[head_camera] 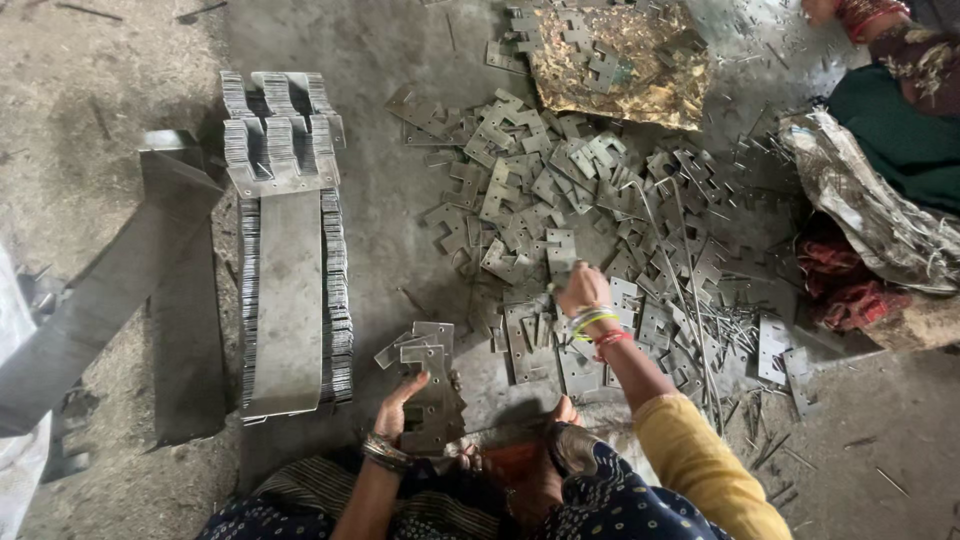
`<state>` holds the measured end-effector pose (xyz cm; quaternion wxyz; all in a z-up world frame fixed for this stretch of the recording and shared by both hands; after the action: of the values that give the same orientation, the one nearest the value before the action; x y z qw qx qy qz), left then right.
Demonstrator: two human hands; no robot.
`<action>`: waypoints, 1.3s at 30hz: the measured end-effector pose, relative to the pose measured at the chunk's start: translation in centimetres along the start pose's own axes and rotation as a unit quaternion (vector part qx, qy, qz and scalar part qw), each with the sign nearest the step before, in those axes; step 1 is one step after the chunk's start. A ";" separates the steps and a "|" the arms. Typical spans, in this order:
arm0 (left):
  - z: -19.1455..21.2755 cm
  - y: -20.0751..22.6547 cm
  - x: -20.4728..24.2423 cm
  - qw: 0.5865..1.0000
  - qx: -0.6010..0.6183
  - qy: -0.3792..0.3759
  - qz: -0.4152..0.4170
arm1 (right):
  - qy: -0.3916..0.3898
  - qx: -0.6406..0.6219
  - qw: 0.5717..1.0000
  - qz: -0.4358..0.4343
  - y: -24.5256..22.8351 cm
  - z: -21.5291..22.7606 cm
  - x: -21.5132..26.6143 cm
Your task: The person sits on the floor and repeatedly picks up small metal brackets from a large pile. They align the brackets and place them onto a growing stack next to them. The person continues this process, sorting and stacking the metal pieces.
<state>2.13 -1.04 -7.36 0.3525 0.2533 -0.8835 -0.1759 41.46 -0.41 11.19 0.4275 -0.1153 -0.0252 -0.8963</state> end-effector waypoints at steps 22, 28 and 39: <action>-4.5 2.6 3.1 0.985 0.144 0.049 0.081 | 0.281 0.135 0.854 0.417 -4.2 4.2 1.6; -6.4 3.4 2.9 0.980 0.166 -0.065 0.088 | 0.042 0.111 0.952 0.281 -5.2 4.1 -1.0; -4.0 2.6 2.0 0.992 0.086 0.085 0.031 | -0.019 0.060 0.974 0.218 -7.3 3.5 -4.5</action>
<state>2.90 -0.58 -2.22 0.4087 0.2693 -0.8695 -0.0660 39.21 8.11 13.99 0.6180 -0.1092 -0.0615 -0.7761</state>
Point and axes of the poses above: each hand's wrist, its own x-axis away from the middle knuckle, its own z-axis out of the back of the hand, y = z × x, the point moved 4 cm from there along -x, towards the middle knuckle, and after that the axes turned 4 degrees about x, right-handed, at the moved point
